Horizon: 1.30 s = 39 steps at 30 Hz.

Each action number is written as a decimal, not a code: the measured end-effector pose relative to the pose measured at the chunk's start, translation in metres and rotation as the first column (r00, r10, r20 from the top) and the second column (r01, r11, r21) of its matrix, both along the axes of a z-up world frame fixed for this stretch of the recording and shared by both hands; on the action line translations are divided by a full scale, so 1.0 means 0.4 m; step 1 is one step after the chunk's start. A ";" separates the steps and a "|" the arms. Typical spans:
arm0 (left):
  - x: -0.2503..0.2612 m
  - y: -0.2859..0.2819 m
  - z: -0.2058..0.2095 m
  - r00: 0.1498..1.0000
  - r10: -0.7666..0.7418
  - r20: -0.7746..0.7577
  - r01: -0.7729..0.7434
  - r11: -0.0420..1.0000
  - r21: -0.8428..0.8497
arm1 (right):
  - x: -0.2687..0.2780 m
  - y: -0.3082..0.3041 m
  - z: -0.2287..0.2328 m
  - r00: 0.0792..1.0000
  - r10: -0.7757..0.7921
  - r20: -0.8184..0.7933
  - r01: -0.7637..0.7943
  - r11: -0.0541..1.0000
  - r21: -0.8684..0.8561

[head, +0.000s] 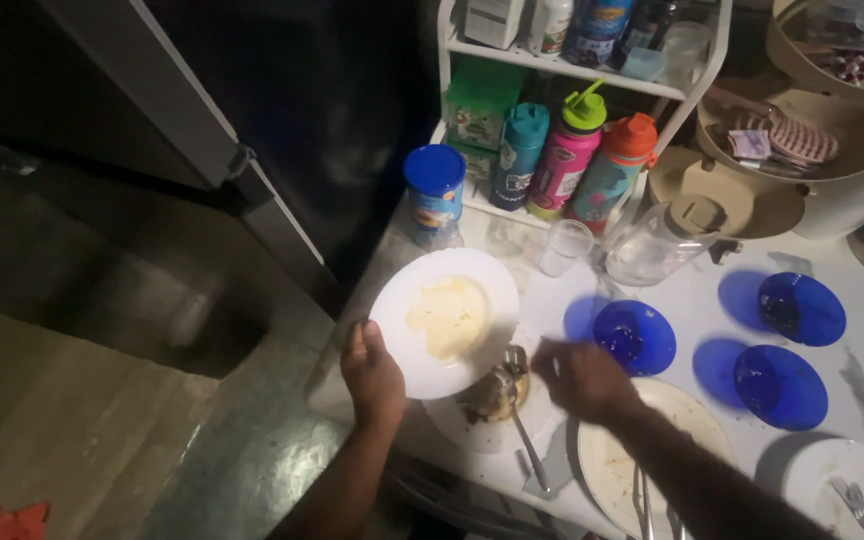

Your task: Clearing a table by scraping food scraps from plates and stacking dishes

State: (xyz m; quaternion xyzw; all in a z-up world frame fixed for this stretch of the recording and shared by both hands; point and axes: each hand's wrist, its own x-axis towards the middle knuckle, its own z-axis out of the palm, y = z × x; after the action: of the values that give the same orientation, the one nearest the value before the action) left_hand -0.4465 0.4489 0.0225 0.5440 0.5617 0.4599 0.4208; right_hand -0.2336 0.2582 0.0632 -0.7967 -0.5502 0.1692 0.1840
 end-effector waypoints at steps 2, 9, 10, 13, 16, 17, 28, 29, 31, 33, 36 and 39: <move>0.001 0.010 -0.031 0.996 -0.081 -0.046 0.077 0.994 -0.083 | 0.019 0.026 0.019 0.999 -0.009 -0.043 0.012 0.997 0.078; 0.007 -0.034 0.094 0.980 -0.181 -0.084 0.161 0.965 -0.207 | 0.074 0.128 0.190 0.998 -0.021 -0.066 0.027 0.995 0.096; 0.007 -0.033 0.102 0.976 -0.193 -0.100 0.167 0.960 -0.224 | 0.073 0.127 0.191 0.995 -0.040 -0.093 0.047 0.996 0.072; 0.002 -0.021 0.047 0.984 -0.158 -0.076 0.140 0.968 -0.209 | 0.048 0.095 0.170 0.991 0.009 -0.137 0.004 0.995 0.095; 0.010 -0.025 0.043 0.996 -0.082 -0.020 0.077 0.980 -0.185 | 0.062 0.075 0.097 0.968 0.241 -0.072 -0.221 0.952 0.212; 0.016 -0.030 0.057 0.999 -0.045 -0.006 0.043 0.980 -0.193 | 0.074 0.072 0.065 0.919 0.394 0.017 -0.384 0.884 0.266; -0.039 0.019 -0.012 0.997 -0.011 -0.082 0.015 0.999 0.041 | -0.037 -0.040 0.047 0.954 -0.227 -0.197 0.117 0.884 -0.453; -0.046 0.022 -0.023 0.996 -0.002 -0.092 0.008 0.998 0.062 | -0.033 -0.053 0.045 0.970 -0.195 -0.147 0.105 0.876 -0.470; -0.069 0.038 -0.068 0.989 0.019 -0.146 -0.006 0.996 0.087 | -0.030 -0.086 0.003 0.957 -0.264 -0.118 0.181 0.863 -0.471; -0.075 0.038 -0.068 0.980 0.036 -0.197 -0.014 0.994 0.112 | -0.035 -0.111 -0.014 0.937 -0.337 -0.086 0.260 0.843 -0.470; -0.077 0.018 -0.023 0.986 0.021 -0.168 -0.025 0.999 -0.024 | -0.050 -0.154 -0.074 0.860 -0.498 -0.110 0.384 0.775 -0.501; -0.070 0.017 -0.023 0.985 0.016 -0.170 -0.015 1.000 0.009 | -0.046 -0.194 -0.207 0.941 -0.307 -0.143 0.283 0.944 -0.168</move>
State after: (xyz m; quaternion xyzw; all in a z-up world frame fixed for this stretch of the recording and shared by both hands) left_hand -0.4744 0.4558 0.0133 0.5783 0.5981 0.4172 0.3659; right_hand -0.2519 0.1805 -0.0195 -0.8645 -0.3932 0.2454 0.1944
